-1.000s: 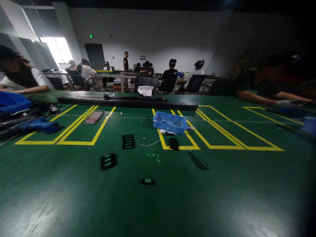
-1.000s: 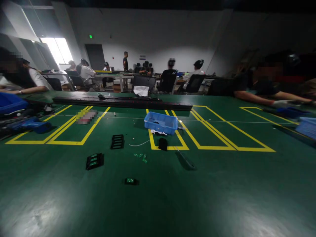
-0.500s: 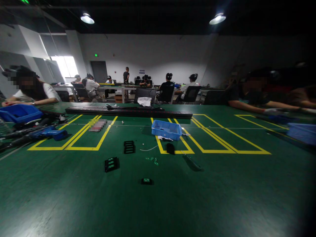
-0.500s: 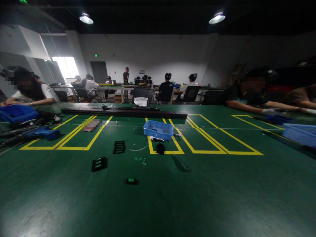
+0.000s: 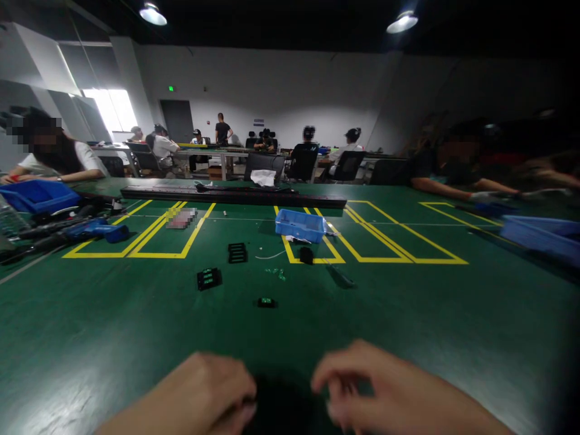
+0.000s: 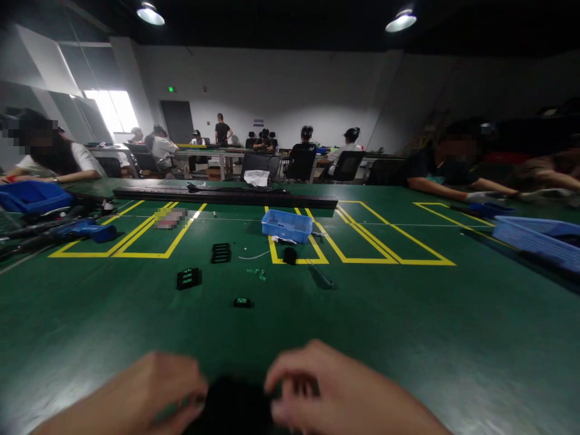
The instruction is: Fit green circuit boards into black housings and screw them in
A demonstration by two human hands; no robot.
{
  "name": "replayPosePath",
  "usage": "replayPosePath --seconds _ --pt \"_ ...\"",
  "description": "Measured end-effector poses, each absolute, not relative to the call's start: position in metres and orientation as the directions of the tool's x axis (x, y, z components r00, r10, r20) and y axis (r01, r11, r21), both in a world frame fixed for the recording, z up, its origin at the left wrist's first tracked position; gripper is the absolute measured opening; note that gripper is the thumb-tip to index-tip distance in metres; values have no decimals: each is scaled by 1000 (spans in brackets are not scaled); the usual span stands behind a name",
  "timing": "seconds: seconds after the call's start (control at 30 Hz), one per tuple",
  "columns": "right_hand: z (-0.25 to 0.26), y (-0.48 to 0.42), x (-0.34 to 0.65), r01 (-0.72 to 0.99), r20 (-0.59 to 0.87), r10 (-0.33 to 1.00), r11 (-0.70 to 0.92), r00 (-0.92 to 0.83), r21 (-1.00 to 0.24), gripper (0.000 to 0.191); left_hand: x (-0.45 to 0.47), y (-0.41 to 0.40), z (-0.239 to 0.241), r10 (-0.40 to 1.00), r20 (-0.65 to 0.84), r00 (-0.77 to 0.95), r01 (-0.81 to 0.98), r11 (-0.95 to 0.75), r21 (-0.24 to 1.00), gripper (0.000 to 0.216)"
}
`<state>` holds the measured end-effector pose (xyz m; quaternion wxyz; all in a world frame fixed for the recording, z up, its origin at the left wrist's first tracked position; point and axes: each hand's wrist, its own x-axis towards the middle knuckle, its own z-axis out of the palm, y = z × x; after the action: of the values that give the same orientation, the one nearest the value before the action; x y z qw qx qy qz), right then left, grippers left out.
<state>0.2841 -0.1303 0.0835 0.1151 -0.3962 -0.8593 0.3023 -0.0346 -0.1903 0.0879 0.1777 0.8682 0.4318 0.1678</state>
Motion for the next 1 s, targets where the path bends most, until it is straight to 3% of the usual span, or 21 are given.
replayPosePath --seconds 0.2,0.43,0.7,1.0 --pt "50 -28 206 537 115 736 583 -667 -609 27 -9 -72 50 834 286 473 774 -548 318 32" --pt "7 -25 207 481 187 770 548 -610 -684 35 -14 -58 10 846 261 465 776 -531 340 50" --pt "6 -15 214 402 179 744 528 -644 -748 29 -19 -45 5 825 251 506 734 -565 378 22" --pt "3 -13 214 360 186 747 503 -638 -786 33 -24 -46 -6 790 335 513 688 -612 390 17"
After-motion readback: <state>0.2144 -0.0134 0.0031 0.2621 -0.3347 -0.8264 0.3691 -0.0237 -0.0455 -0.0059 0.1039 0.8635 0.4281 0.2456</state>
